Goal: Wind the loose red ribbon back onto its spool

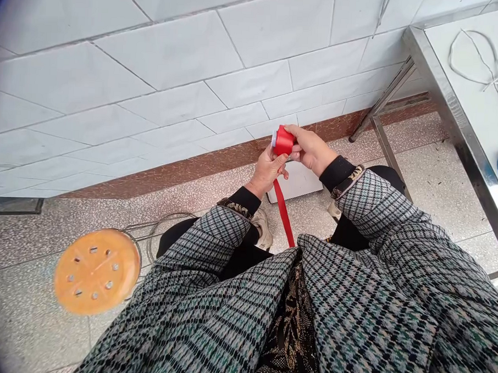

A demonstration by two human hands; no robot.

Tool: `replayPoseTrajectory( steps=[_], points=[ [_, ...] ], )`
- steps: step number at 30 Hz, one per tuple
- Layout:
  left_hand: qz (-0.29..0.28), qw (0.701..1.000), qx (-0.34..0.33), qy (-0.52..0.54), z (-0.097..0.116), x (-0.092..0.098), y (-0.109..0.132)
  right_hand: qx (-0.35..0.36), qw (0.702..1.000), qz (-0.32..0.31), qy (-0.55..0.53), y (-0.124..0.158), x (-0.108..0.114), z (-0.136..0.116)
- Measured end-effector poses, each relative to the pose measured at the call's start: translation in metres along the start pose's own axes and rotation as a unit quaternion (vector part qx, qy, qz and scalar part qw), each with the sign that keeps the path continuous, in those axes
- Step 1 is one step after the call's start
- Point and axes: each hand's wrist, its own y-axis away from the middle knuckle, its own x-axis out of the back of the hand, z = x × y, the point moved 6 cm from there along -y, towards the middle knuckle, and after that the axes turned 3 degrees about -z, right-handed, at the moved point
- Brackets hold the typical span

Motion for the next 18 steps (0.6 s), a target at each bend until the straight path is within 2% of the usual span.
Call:
replayPoseTrajectory(
  steps=[6, 12, 15, 18],
  points=[
    [-0.009, 1.0, -0.01, 0.017, -0.002, 0.004, -0.004, -0.056, 0.998, -0.024, -0.011, 0.002, -0.001, 0.004],
    [0.016, 0.997, -0.002, 0.07, 0.0, 0.001, 0.001, 0.008, 0.996, -0.061, 0.062, 0.006, -0.009, 0.01],
    [0.006, 0.997, 0.006, 0.073, 0.002, -0.005, 0.004, 0.044, 0.996, -0.029, 0.075, 0.004, -0.007, 0.009],
    [0.002, 0.999, 0.015, 0.051, 0.001, -0.007, 0.004, 0.05, 0.998, 0.005, 0.045, -0.001, -0.001, 0.008]
  ],
)
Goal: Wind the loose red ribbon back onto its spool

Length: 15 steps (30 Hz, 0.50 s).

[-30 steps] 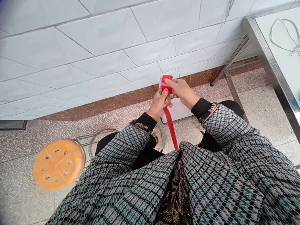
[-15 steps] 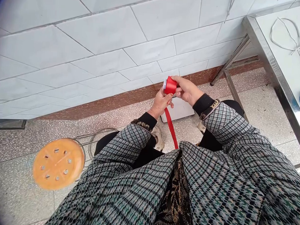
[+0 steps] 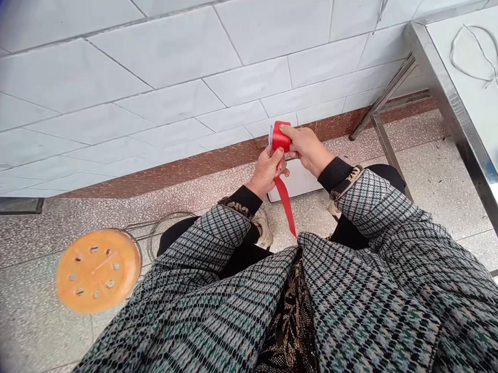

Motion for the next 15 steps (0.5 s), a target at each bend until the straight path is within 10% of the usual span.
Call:
replayPoseTrajectory(
  steps=[15],
  points=[
    [0.176, 0.969, -0.098, -0.14, 0.001, 0.014, 0.001, -0.021, 0.994, 0.06, -0.085, 0.0, 0.003, 0.0]
  ],
)
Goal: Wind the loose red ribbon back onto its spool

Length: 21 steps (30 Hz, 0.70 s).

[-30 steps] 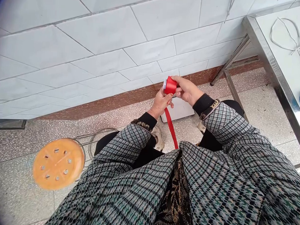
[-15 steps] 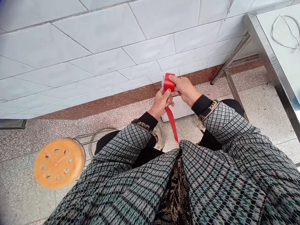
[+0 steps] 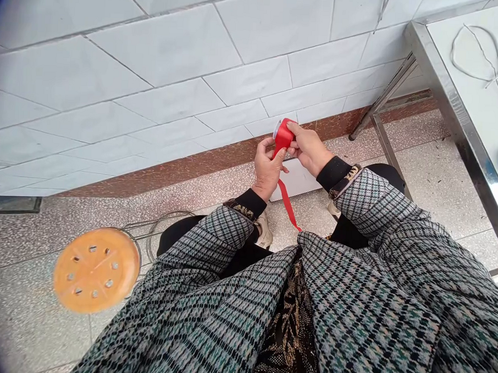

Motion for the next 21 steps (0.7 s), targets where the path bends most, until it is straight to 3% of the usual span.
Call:
replayPoseTrajectory(
  steps=[21],
  points=[
    [0.032, 0.999, -0.006, -0.043, 0.0008, 0.0016, 0.0024, 0.005, 1.0, 0.018, -0.014, -0.0041, 0.0023, 0.0054]
  ],
)
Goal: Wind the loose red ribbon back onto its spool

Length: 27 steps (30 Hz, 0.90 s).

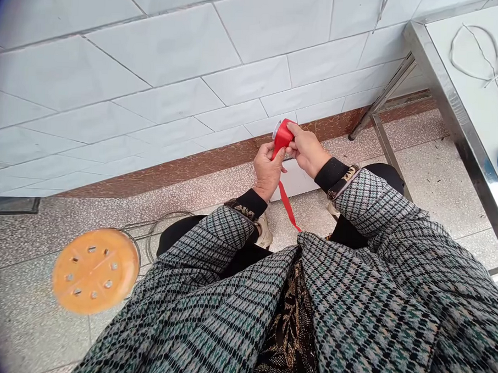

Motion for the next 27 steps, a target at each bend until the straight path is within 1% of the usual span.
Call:
replayPoseTrajectory(
  steps=[6, 11, 14, 17, 19, 22, 27],
  points=[
    [-0.011, 1.0, -0.016, 0.006, 0.003, -0.001, 0.001, -0.005, 1.0, 0.006, 0.012, 0.006, -0.001, -0.006],
    [-0.022, 0.999, -0.021, 0.022, 0.006, -0.002, 0.004, -0.009, 0.999, 0.025, 0.024, -0.002, 0.004, -0.008],
    [-0.048, 0.997, -0.019, 0.063, 0.008, -0.001, 0.001, 0.003, 1.0, 0.014, 0.023, -0.009, 0.007, -0.012],
    [-0.072, 0.992, 0.002, 0.1, 0.007, 0.002, -0.005, 0.003, 1.0, -0.001, 0.016, -0.012, 0.009, -0.016],
    [-0.09, 0.99, 0.017, 0.109, 0.005, 0.002, -0.009, -0.009, 1.0, -0.008, 0.008, -0.011, 0.008, -0.017],
    [-0.123, 0.986, 0.019, 0.11, 0.001, -0.001, -0.01, -0.035, 0.999, -0.016, -0.014, -0.008, 0.005, -0.016],
    [-0.141, 0.983, 0.035, 0.115, -0.006, -0.004, -0.014, -0.068, 0.996, -0.044, -0.043, -0.004, 0.002, -0.014]
  ],
)
